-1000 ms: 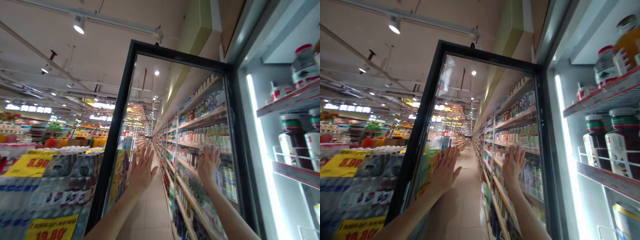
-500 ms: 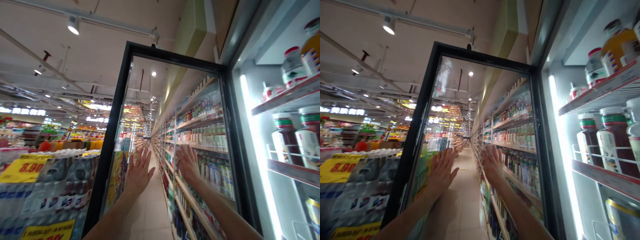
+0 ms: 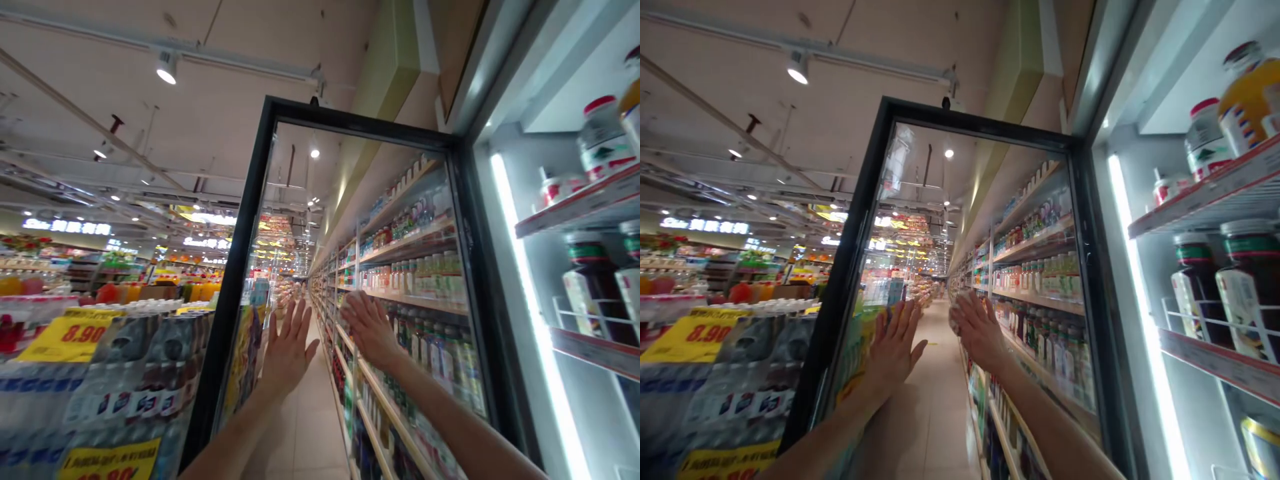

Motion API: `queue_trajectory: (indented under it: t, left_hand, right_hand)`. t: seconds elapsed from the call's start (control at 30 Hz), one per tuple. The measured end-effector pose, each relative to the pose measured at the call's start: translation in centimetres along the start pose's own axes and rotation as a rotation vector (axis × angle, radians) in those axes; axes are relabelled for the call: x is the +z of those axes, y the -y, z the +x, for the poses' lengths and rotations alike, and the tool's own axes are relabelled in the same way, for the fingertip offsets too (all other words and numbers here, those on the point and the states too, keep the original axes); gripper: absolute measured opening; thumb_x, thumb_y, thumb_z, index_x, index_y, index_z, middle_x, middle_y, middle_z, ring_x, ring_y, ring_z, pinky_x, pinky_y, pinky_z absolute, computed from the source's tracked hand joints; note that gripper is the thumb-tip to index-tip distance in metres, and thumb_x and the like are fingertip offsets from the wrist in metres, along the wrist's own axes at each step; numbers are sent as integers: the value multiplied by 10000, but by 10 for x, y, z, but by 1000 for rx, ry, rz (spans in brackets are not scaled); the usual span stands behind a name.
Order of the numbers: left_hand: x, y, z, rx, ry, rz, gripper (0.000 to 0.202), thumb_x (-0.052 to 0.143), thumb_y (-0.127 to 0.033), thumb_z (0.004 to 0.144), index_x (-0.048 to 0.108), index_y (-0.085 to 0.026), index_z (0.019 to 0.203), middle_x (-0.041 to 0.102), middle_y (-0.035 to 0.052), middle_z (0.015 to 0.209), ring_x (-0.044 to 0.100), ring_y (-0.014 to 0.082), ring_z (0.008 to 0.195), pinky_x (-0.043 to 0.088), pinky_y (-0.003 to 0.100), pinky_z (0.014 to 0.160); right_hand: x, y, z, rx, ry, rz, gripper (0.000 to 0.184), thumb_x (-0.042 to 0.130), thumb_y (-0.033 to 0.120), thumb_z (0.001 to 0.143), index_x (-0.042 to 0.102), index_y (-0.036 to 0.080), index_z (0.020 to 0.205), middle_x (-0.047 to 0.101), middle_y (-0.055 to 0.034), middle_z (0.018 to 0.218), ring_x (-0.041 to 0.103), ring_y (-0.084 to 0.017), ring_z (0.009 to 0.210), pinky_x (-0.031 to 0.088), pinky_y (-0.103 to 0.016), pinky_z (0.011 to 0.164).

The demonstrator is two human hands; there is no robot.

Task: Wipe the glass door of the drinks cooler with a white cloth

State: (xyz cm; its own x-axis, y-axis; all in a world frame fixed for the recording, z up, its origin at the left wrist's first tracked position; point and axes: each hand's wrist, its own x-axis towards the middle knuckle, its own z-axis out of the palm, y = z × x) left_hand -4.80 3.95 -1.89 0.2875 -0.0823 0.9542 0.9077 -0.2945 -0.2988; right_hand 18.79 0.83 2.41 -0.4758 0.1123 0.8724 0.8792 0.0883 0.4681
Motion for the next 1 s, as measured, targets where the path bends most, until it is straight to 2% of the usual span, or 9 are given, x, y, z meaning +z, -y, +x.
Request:
queue_trajectory:
  t: [0.07, 0.2, 0.27, 0.37, 0.5, 0.63, 0.73, 0.87, 1.0]
  left_hand:
    - [-1, -1, 1, 4, 6, 6, 534, 368, -402, 906, 365, -143, 1373, 341, 90, 1449, 219, 251, 1379, 70, 495, 1133]
    - [-2, -1, 0, 5, 26, 14, 526, 369, -405, 909, 377, -142, 1364, 338, 85, 1451, 247, 262, 1368, 60, 507, 1131]
    - [-3, 1, -2, 6, 19, 3, 532, 376, -396, 909, 354, -142, 1376, 346, 87, 1447, 236, 260, 1372, 61, 504, 1132]
    - [-3, 1, -1, 3, -27, -51, 557, 374, -352, 916, 261, -126, 1413, 366, 114, 1435, 193, 245, 1387, 81, 504, 1130]
    - [-1, -19, 16, 40, -59, -233, 578, 324, -267, 930, 113, -111, 1445, 326, 143, 1454, 156, 203, 1398, 202, 448, 1115]
    - [10, -60, 41, 117, 22, -359, 551, 337, -319, 923, 202, -147, 1429, 313, 105, 1469, 181, 201, 1393, 291, 411, 1085]
    - [17, -75, 53, 85, 16, -266, 499, 363, -353, 913, 330, -175, 1378, 286, 69, 1486, 186, 227, 1391, 270, 437, 1094]
    - [12, -31, 75, 186, -19, -161, 473, 345, -358, 922, 360, -168, 1355, 300, 62, 1483, 209, 221, 1385, 276, 411, 1094]
    - [-2, 37, 111, -148, -68, -81, 465, 397, -293, 904, 378, -110, 1332, 244, 168, 1487, 151, 296, 1391, 274, 480, 1079]
  right_hand:
    - [-2, -11, -3, 69, -6, -16, 431, 368, 217, 880, 499, 272, 1287, 397, -37, 1429, 177, -239, 1390, 212, -502, 1097]
    - [-6, -39, 3, 621, -194, -51, 464, 300, 279, 913, 438, 160, 1340, 290, -140, 1473, 138, -321, 1392, 269, -571, 1041]
    - [-2, -23, 7, 573, -186, 15, 489, 279, 298, 920, 370, 174, 1385, 227, -128, 1501, 75, -315, 1404, 270, -559, 1048]
    - [6, 29, 7, 340, -112, 147, 543, 261, 300, 926, 164, 226, 1455, 132, -85, 1531, 28, -276, 1413, 235, -529, 1083]
    - [10, 75, 0, 298, -114, 371, 562, 189, 299, 940, -24, 271, 1459, 155, -59, 1529, 81, -235, 1414, 174, -532, 1106]
    - [8, 55, -14, 337, -194, 568, 541, 155, 292, 944, -5, 275, 1460, 207, -62, 1516, 253, -197, 1373, 250, -462, 1094]
    - [9, 15, -29, 372, -252, 276, 552, 239, 327, 933, 84, 269, 1460, 215, -93, 1510, 257, -249, 1369, 229, -533, 1073]
    - [14, -17, -41, 353, -204, -85, 571, 303, 357, 913, 153, 250, 1453, 264, -125, 1488, 255, -296, 1364, 235, -578, 1039]
    - [16, -14, -43, 324, -229, -125, 555, 300, 320, 914, 178, 235, 1448, 340, -132, 1452, 289, -278, 1352, 257, -534, 1041]
